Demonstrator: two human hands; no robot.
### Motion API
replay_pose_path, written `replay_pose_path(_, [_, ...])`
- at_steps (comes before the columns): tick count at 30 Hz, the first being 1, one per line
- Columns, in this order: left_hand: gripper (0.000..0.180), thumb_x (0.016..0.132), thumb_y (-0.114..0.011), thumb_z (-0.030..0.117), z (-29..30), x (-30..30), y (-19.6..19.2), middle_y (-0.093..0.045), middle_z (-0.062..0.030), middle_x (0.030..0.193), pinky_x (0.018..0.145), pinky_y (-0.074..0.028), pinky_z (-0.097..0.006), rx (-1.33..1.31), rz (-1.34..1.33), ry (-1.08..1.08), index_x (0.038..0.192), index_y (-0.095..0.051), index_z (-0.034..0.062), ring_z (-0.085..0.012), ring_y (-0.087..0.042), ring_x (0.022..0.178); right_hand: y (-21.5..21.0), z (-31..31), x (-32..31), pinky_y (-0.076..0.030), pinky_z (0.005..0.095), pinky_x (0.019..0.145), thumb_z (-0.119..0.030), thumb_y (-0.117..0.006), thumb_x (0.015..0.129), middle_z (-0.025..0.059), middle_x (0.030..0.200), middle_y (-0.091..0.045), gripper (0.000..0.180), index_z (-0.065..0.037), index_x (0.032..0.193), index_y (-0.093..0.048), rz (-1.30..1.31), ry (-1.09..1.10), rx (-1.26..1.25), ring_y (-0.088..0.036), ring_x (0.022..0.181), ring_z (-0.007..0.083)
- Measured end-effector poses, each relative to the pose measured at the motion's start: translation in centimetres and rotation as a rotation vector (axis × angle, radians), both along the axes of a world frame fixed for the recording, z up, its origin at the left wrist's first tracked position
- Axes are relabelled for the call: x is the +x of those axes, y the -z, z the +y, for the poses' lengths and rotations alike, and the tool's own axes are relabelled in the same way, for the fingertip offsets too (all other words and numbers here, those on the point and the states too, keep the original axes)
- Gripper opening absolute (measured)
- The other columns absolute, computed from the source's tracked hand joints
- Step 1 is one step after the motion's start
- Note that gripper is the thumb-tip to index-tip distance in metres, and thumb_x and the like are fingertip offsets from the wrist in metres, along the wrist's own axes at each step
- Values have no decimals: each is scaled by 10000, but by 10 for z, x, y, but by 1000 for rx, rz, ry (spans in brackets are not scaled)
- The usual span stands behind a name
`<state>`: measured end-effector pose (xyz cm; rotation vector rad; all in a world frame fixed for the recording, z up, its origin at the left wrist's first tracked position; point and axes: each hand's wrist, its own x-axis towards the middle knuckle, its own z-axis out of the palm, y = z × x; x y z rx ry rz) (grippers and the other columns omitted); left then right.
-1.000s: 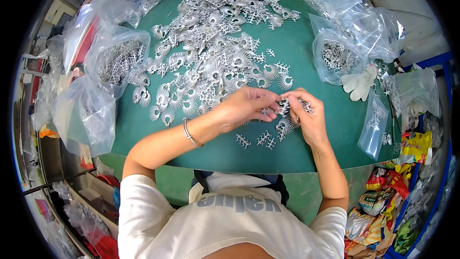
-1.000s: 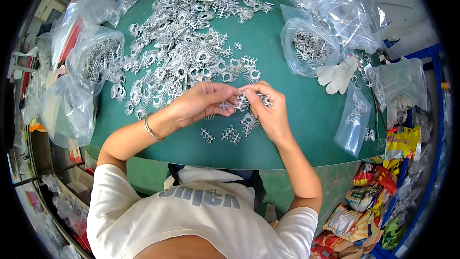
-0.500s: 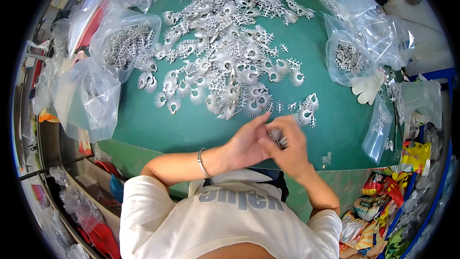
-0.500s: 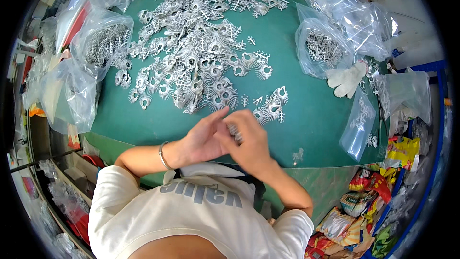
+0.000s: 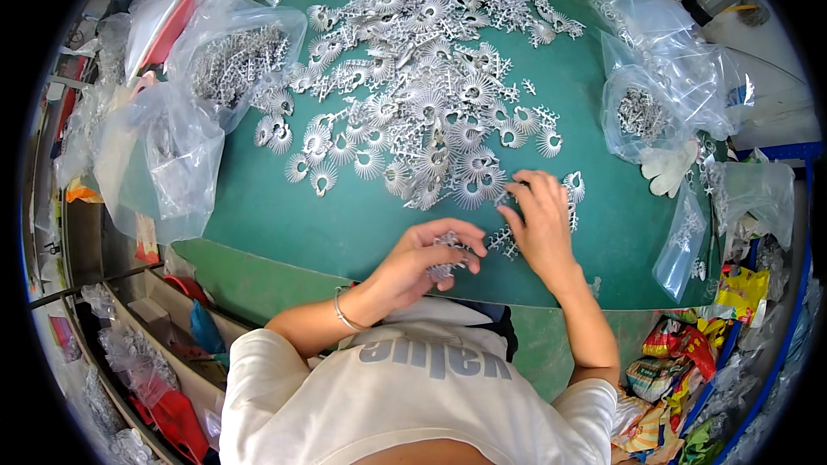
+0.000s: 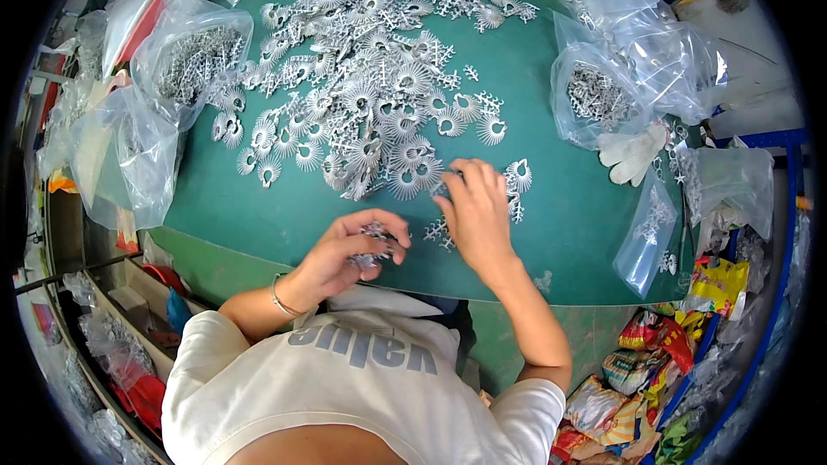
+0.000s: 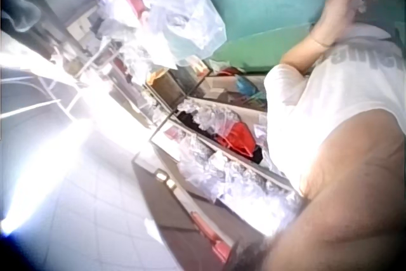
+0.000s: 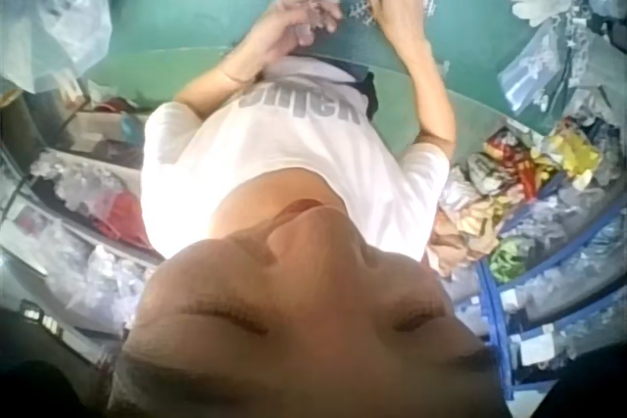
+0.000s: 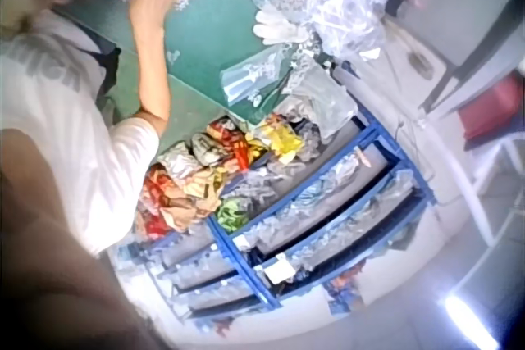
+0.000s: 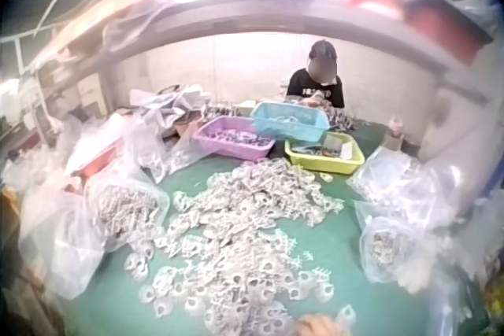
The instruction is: The person sorts through a large pile of intricate silver metal components on a workbench, picking up individual pieces to examine them before placing them into plastic bags or sorting bins.
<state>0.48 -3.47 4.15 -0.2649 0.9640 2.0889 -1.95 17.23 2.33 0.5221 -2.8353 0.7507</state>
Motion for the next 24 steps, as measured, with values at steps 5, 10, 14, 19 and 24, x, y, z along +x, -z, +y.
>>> replay_pose_path(5, [233, 806, -457, -62, -22, 5, -1, -633, -67, 907, 490, -436, -191, -455, 456, -4, 975, -606, -3, -112, -574, 762, -18, 22, -1, -356, 379, 890, -99, -705, 696, 89, 1043, -565, 312, -32, 984, -604, -218, -121, -146, -480, 1042, 278])
replay_pose_path(10, [266, 737, -651, -13, -15, -8, 7, -597, -79, 825, 558, -453, -274, -1024, 1186, -257, 998, -619, 26, -171, -561, 687, -11, -13, -19, -367, 400, 887, -150, -721, 693, 126, 1126, -523, 455, -35, 1102, -558, -68, -93, -151, -455, 1091, 316])
replay_pose_path(14, [295, 670, -741, 57, -23, -19, 6, -560, -73, 801, 558, -441, -298, -1316, 1231, -231, 948, -642, 45, -200, -539, 646, -4, -29, -23, -370, 404, 881, -174, -732, 674, 136, 1164, -488, 493, -46, 1112, -545, -34, -204, -4, -452, 1097, 313])
replay_pose_path(19, [189, 680, -716, 40, -44, -22, 4, -531, -65, 732, 534, -427, -299, -1343, 1206, -197, 858, -651, 36, -207, -516, 604, -13, 5, -24, -368, 387, 840, -110, -711, 679, 90, 1016, -549, 332, -38, 982, -597, 25, -146, 93, -496, 986, 282])
replay_pose_path(24, [99, 709, -654, 12, -75, -26, 18, -511, -75, 672, 518, -429, -303, -1374, 1077, -356, 805, -633, 20, -207, -514, 553, -17, 5, -28, -368, 363, 811, -108, -714, 688, 82, 908, -558, 239, -29, 885, -604, -12, -39, -17, -507, 910, 266])
